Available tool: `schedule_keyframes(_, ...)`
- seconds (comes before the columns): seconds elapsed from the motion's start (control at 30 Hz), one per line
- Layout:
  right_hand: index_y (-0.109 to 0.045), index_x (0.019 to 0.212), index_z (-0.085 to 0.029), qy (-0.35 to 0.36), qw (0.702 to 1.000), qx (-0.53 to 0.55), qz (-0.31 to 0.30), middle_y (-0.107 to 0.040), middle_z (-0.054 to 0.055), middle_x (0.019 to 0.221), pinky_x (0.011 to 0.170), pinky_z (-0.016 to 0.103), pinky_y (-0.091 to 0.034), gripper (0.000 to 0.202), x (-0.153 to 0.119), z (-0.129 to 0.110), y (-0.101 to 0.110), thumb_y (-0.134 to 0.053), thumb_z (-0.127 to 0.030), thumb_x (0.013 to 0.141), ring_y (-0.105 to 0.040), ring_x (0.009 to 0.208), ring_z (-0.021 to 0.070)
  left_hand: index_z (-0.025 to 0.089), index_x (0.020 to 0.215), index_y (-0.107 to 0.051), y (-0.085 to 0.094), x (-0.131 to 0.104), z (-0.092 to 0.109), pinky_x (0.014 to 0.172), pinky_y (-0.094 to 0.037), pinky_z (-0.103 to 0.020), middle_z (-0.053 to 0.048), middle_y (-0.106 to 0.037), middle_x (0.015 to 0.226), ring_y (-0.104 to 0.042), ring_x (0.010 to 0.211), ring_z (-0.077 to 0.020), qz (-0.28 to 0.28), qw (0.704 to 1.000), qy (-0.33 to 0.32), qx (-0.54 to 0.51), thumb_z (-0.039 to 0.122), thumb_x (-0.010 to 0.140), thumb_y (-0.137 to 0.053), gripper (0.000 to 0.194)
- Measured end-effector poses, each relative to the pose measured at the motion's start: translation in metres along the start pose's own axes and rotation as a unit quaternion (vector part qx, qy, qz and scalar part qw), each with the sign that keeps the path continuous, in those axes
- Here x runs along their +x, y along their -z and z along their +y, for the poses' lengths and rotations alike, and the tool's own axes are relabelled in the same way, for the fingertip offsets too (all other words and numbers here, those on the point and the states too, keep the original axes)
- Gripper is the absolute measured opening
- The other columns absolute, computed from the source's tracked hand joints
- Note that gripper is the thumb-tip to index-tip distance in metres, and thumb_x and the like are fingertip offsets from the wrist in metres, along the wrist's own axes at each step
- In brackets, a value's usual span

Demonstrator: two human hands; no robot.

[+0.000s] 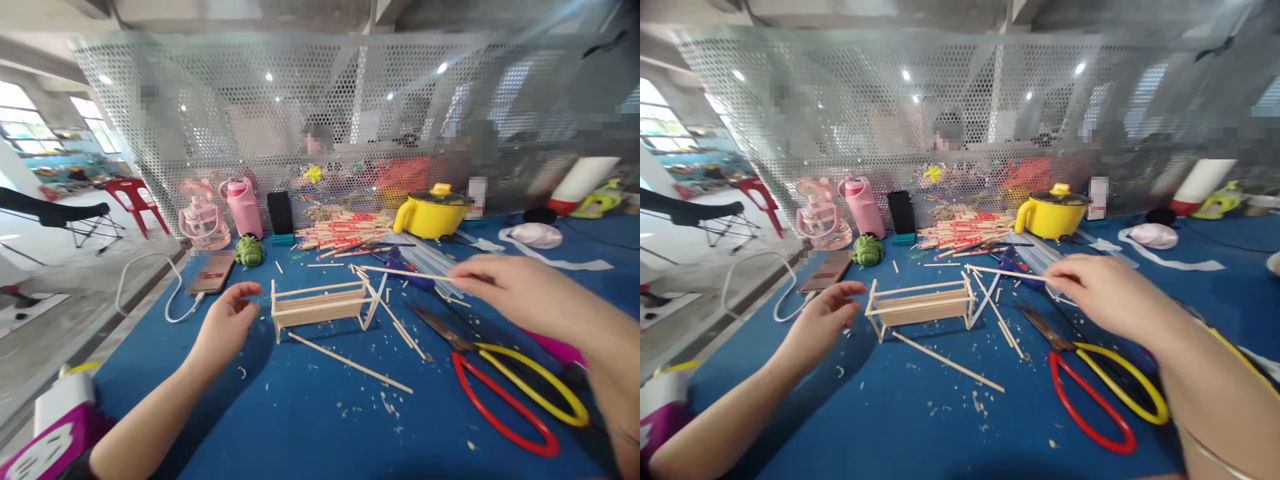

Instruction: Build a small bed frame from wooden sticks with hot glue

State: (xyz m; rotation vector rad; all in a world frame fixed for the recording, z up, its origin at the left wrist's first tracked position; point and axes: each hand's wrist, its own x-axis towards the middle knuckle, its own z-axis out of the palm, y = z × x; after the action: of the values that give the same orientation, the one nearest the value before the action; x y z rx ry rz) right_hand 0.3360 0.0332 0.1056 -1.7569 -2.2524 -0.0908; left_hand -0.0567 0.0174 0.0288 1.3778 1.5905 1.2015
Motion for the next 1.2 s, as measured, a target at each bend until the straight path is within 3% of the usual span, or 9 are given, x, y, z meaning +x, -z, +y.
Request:
schedule_keyframes(0.1,-0.072,0.075,-0.029,-0.087,0.994,-0.047,-0.053,-0.073,0.003,0.087,0.072,0.041,-0.050,0.023,-0.019,0.020,0.007,-0.051,-0.038,0.074,-0.066,0.080,0.0281,0.016,0.110,-0.058,0.000,0.001,-0.007,0.047,-0.031,-0.021,0.003,-0.054,0.059,-0.042,0.049,-0.0097,-0.122,0.992,0.037,0.007,0.029,0.072,-0.061,0.040)
schedule_keyframes(0.2,-0.072,0.077,-0.029,-0.053,0.996,-0.017,-0.068,-0.073,0.002,0.091,0.075,0.040,-0.050,0.027,-0.021,0.015,0.003,-0.048,-0.041,0.076,-0.066,0.084,0.0272,0.016,0.107,-0.064,-0.002,0.000,-0.001,0.049,-0.032,-0.022,0.000,-0.060,0.065,-0.044,0.053,-0.0102,-0.172,0.985,0.019,-0.005,0.034,0.071,-0.064,0.041)
schedule_keyframes(0.4,-0.071,0.085,-0.021,0.047,0.996,0.047,-0.060,-0.072,0.007,0.094,0.080,0.036,-0.047,0.032,0.002,-0.014,-0.022,-0.042,-0.035,0.083,-0.064,0.087,0.0243,0.012,0.101,-0.067,-0.011,0.002,0.002,0.051,-0.036,-0.021,-0.001,-0.062,0.068,-0.044,0.053,-0.0084,-0.121,0.988,0.015,-0.095,0.040,0.065,-0.070,0.045)
schedule_keyframes(0.63,-0.071,0.082,-0.023,0.029,0.995,0.067,-0.071,-0.072,0.006,0.094,0.078,0.035,-0.047,0.027,-0.002,0.001,-0.022,-0.046,-0.034,0.082,-0.064,0.086,0.0241,0.011,0.091,-0.071,-0.018,0.006,-0.002,0.054,-0.041,-0.021,-0.001,-0.062,0.062,-0.049,0.054,-0.0095,-0.074,0.989,0.022,-0.123,0.045,0.064,-0.071,0.044)
schedule_keyframes(0.87,-0.071,0.086,-0.023,0.090,0.986,0.131,-0.045,-0.071,0.004,0.094,0.080,0.034,-0.047,0.025,0.015,-0.021,-0.042,-0.051,-0.037,0.083,-0.064,0.086,0.0219,0.013,0.092,-0.072,-0.022,0.004,-0.003,0.059,-0.046,-0.023,-0.001,-0.063,0.060,-0.054,0.058,-0.0111,-0.097,0.983,0.029,-0.150,0.043,0.063,-0.073,0.042)
schedule_keyframes(1.07,-0.069,0.079,-0.020,0.066,0.973,0.221,-0.013,-0.071,0.002,0.077,0.063,0.026,-0.047,0.022,0.028,-0.056,-0.065,-0.056,-0.037,0.080,-0.063,0.068,0.0170,0.013,0.095,-0.072,-0.022,0.007,-0.006,0.059,-0.048,-0.024,-0.001,-0.062,0.058,-0.054,0.057,-0.0118,-0.101,0.984,0.017,-0.146,0.040,0.062,-0.074,0.042)
schedule_keyframes(1.2,-0.068,0.078,-0.019,0.063,0.965,0.255,-0.020,-0.070,0.001,0.073,0.059,0.025,-0.045,0.020,0.031,-0.066,-0.072,-0.056,-0.035,0.080,-0.062,0.064,0.0159,0.014,0.097,-0.072,-0.021,0.009,-0.009,0.057,-0.047,-0.023,-0.001,-0.063,0.060,-0.053,0.056,-0.0109,-0.117,0.983,-0.006,-0.141,0.036,0.066,-0.072,0.038)
